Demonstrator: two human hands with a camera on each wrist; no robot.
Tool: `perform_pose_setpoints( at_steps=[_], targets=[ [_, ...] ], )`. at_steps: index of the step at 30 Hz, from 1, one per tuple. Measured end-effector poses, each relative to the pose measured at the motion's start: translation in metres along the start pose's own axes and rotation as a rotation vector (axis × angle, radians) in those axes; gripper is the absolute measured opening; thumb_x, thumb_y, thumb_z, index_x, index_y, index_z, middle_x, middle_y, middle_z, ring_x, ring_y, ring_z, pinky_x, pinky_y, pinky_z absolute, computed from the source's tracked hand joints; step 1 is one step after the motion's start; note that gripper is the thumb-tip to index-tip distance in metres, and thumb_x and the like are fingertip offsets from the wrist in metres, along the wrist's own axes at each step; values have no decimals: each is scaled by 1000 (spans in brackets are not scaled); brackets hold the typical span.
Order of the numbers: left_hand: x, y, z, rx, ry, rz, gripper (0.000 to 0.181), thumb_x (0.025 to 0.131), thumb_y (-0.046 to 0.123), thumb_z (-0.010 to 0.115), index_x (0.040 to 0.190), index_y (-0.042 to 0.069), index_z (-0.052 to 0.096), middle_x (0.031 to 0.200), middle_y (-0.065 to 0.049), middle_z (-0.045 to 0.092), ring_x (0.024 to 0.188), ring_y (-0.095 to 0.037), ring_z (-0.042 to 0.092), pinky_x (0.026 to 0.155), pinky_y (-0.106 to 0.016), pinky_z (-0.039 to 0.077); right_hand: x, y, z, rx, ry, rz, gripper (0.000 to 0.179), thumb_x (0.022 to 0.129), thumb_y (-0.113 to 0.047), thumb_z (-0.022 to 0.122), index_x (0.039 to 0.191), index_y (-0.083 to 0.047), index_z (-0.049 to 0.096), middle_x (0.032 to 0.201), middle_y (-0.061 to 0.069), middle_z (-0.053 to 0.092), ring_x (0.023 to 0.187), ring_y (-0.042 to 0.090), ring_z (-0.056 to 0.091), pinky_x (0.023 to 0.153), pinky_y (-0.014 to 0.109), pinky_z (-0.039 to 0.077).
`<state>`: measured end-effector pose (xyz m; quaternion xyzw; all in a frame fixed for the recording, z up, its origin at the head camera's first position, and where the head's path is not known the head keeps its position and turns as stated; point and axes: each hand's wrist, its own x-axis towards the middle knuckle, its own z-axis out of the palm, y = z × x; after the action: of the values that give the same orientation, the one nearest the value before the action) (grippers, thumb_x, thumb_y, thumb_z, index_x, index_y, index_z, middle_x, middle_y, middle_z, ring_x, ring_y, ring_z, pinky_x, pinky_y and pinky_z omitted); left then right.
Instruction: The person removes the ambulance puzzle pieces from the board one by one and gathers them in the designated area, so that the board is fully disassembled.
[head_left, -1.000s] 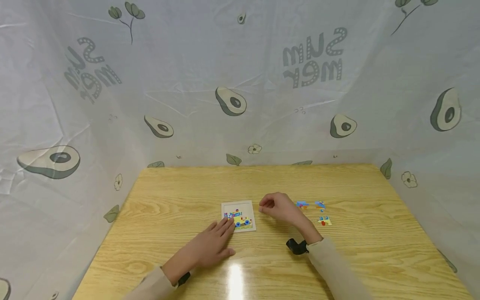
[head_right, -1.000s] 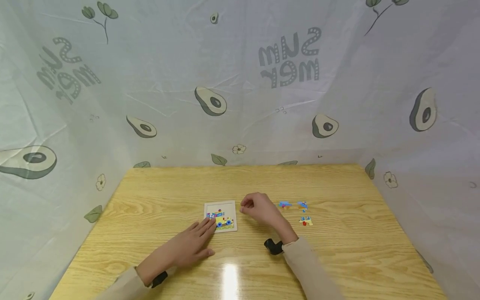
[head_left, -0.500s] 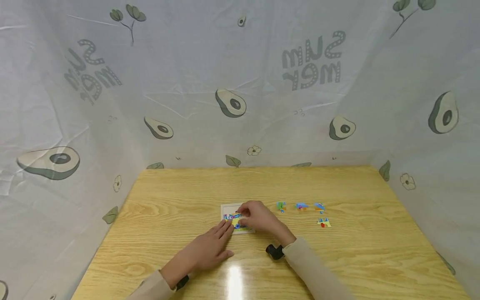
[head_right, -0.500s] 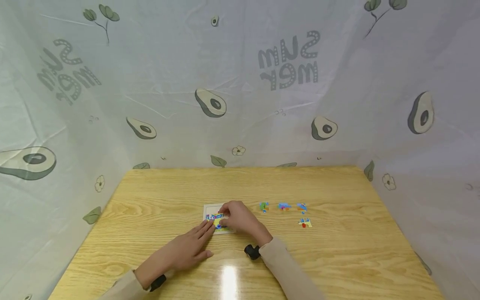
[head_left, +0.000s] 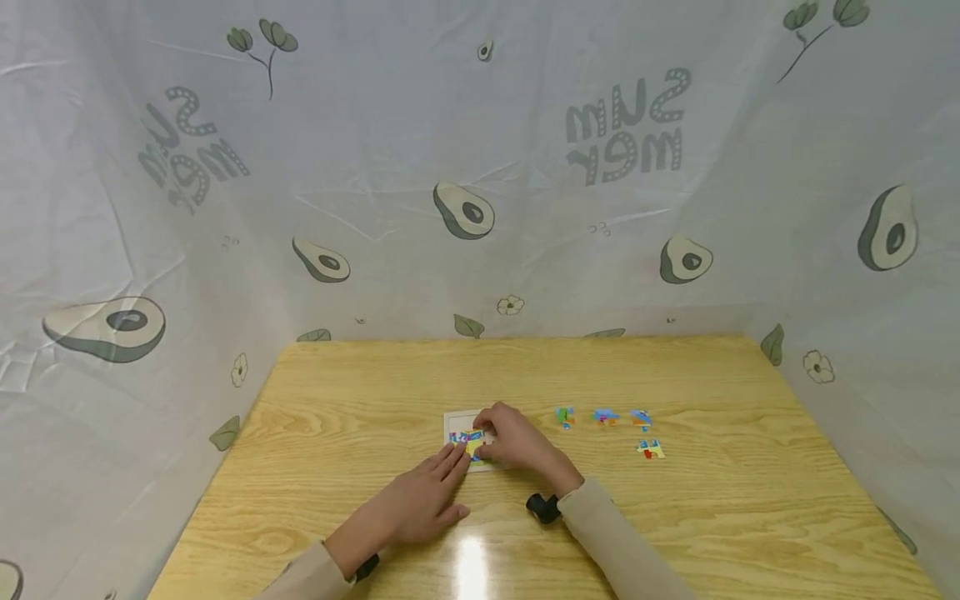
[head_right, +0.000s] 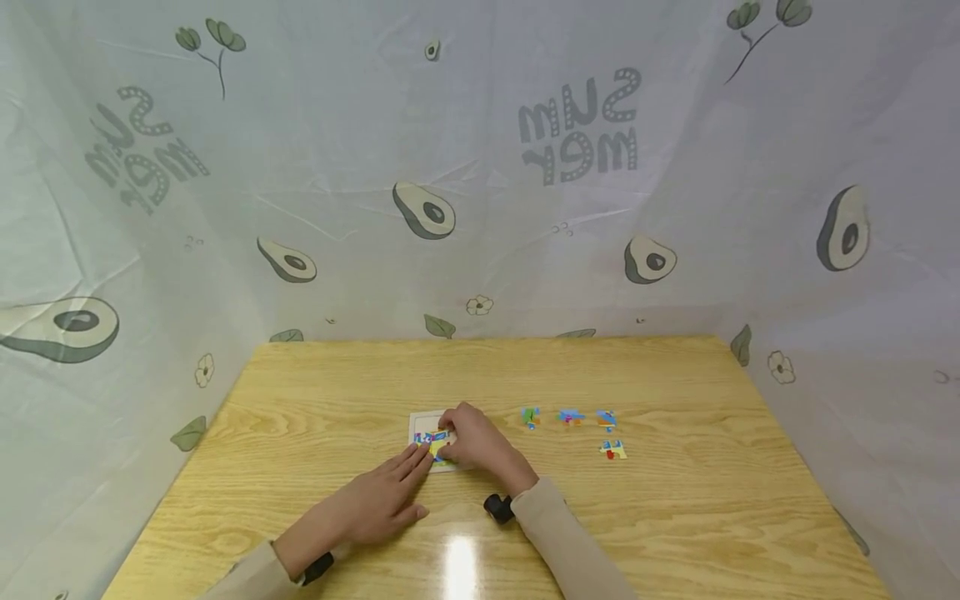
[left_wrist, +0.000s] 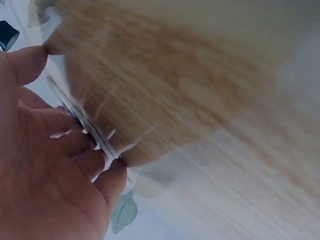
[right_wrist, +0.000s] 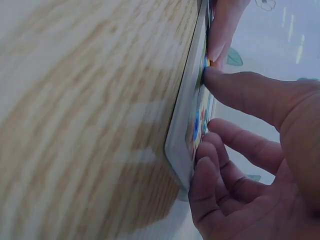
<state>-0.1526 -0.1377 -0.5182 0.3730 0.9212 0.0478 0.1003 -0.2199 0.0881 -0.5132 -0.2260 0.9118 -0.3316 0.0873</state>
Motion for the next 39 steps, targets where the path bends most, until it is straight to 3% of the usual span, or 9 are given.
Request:
perform_pose_setpoints(
  at_steps=[14,39],
  targets=[
    [-1,3,0,20,1,3,74,111,50,44,166,4,28,175,-16,24,163,-31,26,130,-45,34,-1,6,1,113,-36,17,33,91,-11,83,119,-1,68,103,10,60,89,17,48,78,30,44],
    [1,1,0,68,20,12,74,111,50,45,165,3,31,173,-17,29,162,-32,30,129,-44,37,0,1,2,118,-19,23,35,91,-5,82,117,-4,59,101,11,55,86,16,47,73,27,41]
  ],
)
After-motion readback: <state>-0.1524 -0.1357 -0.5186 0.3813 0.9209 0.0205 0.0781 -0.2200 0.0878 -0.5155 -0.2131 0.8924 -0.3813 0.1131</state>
